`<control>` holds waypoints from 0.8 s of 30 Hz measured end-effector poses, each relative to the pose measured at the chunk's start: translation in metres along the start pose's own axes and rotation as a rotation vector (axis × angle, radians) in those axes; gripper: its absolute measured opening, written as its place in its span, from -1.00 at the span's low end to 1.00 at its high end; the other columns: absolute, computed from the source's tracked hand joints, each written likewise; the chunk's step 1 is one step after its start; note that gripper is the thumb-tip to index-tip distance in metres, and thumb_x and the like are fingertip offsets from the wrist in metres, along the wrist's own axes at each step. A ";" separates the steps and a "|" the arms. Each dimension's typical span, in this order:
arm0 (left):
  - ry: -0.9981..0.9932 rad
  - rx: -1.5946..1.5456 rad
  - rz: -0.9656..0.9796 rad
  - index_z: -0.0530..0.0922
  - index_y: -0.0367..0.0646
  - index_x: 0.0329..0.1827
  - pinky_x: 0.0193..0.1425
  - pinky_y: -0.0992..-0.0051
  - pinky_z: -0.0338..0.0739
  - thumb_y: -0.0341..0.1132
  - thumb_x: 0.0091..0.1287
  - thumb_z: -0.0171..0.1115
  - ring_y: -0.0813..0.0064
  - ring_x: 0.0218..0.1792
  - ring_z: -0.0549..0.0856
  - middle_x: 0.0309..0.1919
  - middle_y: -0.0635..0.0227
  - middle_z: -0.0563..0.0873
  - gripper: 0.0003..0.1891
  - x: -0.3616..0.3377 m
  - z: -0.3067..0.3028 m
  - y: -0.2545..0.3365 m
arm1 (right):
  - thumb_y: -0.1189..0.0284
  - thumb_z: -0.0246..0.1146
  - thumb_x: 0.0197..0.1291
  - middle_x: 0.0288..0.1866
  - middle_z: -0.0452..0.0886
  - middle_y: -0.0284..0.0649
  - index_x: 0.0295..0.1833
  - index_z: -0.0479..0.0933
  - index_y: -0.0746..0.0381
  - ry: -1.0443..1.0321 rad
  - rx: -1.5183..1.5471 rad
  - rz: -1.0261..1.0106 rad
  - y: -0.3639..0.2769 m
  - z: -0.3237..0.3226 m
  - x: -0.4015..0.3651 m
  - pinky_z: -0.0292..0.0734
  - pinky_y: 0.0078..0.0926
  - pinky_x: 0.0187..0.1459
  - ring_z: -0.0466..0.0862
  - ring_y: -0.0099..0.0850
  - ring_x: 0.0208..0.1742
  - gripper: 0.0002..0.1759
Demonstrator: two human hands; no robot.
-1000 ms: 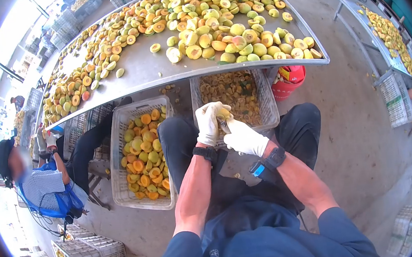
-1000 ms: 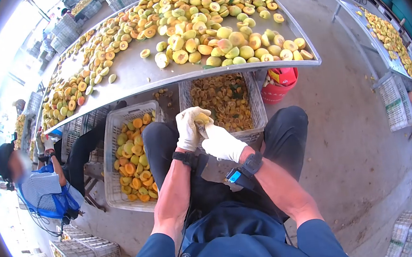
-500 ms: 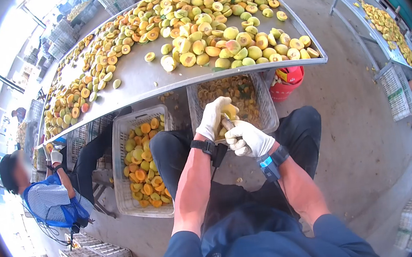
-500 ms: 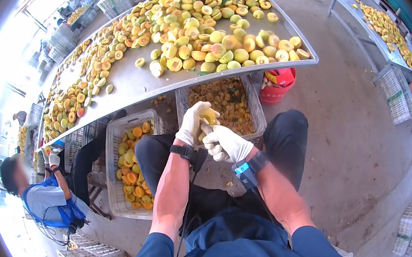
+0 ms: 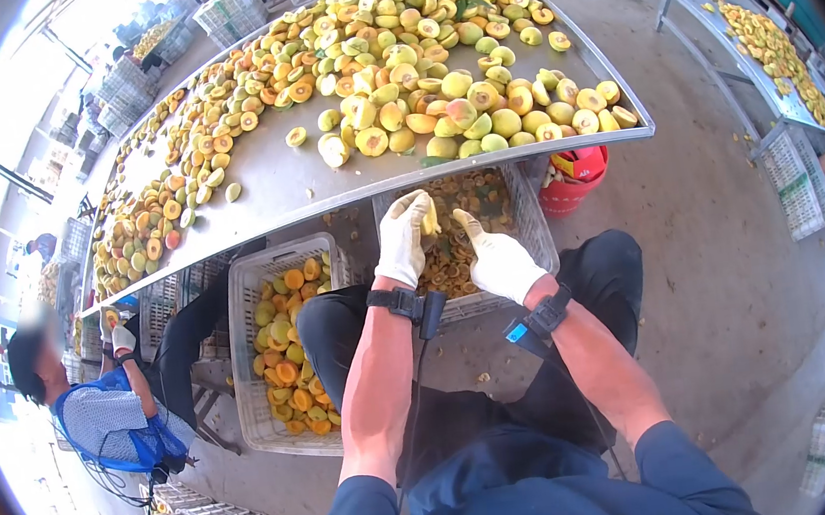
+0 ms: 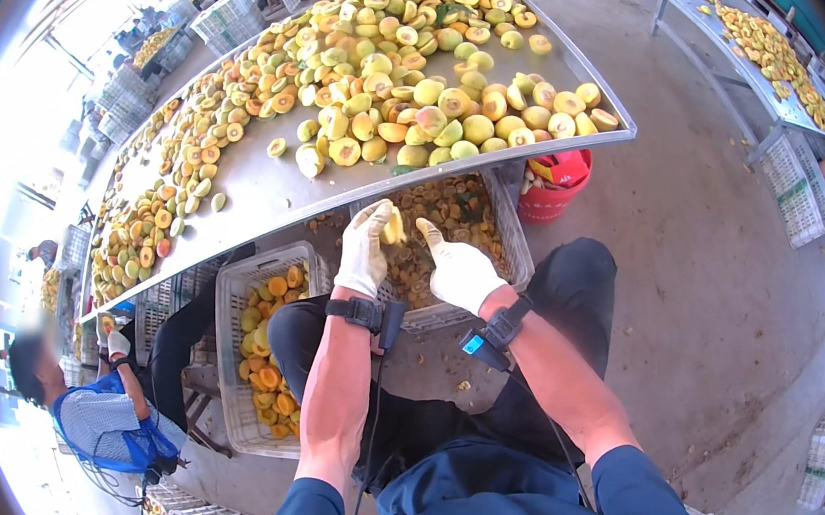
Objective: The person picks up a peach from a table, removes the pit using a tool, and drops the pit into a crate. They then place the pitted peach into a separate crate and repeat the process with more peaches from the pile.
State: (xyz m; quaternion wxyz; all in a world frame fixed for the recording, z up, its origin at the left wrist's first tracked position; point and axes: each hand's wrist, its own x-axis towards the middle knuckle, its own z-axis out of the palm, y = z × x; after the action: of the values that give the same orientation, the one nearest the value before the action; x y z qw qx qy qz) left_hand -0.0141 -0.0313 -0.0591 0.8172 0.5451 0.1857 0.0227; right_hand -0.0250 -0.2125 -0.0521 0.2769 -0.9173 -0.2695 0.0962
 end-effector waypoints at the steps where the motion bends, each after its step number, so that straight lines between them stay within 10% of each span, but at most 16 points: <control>1: 0.037 0.034 0.089 0.60 -0.18 0.09 -0.42 0.56 0.57 -0.21 0.34 0.37 0.56 -0.38 0.67 -0.24 0.38 0.70 -0.66 -0.004 -0.003 0.005 | 0.53 0.08 0.08 -0.29 0.65 0.19 0.59 -0.05 0.25 -0.003 0.001 -0.001 0.001 0.001 -0.001 0.56 -0.03 -0.15 0.67 0.08 -0.27 -0.10; 5: 0.134 0.182 0.408 0.62 -0.25 0.06 -0.27 0.70 0.53 -0.35 0.32 0.39 0.71 -0.36 0.61 -0.25 0.39 0.71 -0.70 -0.040 -0.020 0.066 | 0.51 0.04 0.12 -0.25 0.65 0.19 0.54 0.10 0.29 -0.091 0.076 0.052 0.008 -0.007 -0.003 0.54 -0.03 -0.11 0.67 0.09 -0.21 -0.21; 7: 0.277 0.846 0.738 0.64 -0.31 0.05 -0.14 0.59 0.60 -0.36 0.30 0.38 0.62 -0.26 0.66 -0.21 0.36 0.72 -0.69 -0.051 -0.063 0.095 | 0.48 -0.01 0.16 -0.17 0.66 0.19 0.48 0.20 0.34 -0.142 0.045 0.043 0.009 -0.017 -0.003 0.53 -0.05 -0.05 0.67 0.08 -0.12 -0.30; 12: 0.694 1.970 0.259 0.66 -0.17 0.03 0.06 0.25 0.61 -0.06 0.18 0.38 0.12 -0.08 0.74 -0.11 0.06 0.75 -0.55 -0.101 -0.102 0.158 | 0.49 -0.03 0.21 -0.16 0.67 0.15 0.45 0.24 0.38 -0.197 -0.085 -0.058 0.004 -0.040 0.003 0.55 -0.06 -0.04 0.69 0.04 -0.12 -0.35; 24: 0.345 1.597 0.455 0.54 -0.20 0.18 0.20 0.17 0.53 -0.12 0.16 0.33 -0.03 0.07 0.66 -0.02 -0.10 0.70 -0.46 0.112 -0.127 0.123 | 0.41 0.05 0.20 -0.14 0.69 0.10 0.40 0.35 0.20 -0.345 -0.124 0.004 0.019 -0.027 0.015 0.57 -0.02 -0.05 0.69 0.03 -0.08 -0.40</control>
State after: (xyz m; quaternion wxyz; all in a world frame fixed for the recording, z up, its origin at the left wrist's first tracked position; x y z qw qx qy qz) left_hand 0.0683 0.1571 -0.0225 0.1225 0.9716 0.1539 0.1315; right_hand 0.0051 -0.2302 -0.0409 0.1693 -0.9029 -0.3168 0.2360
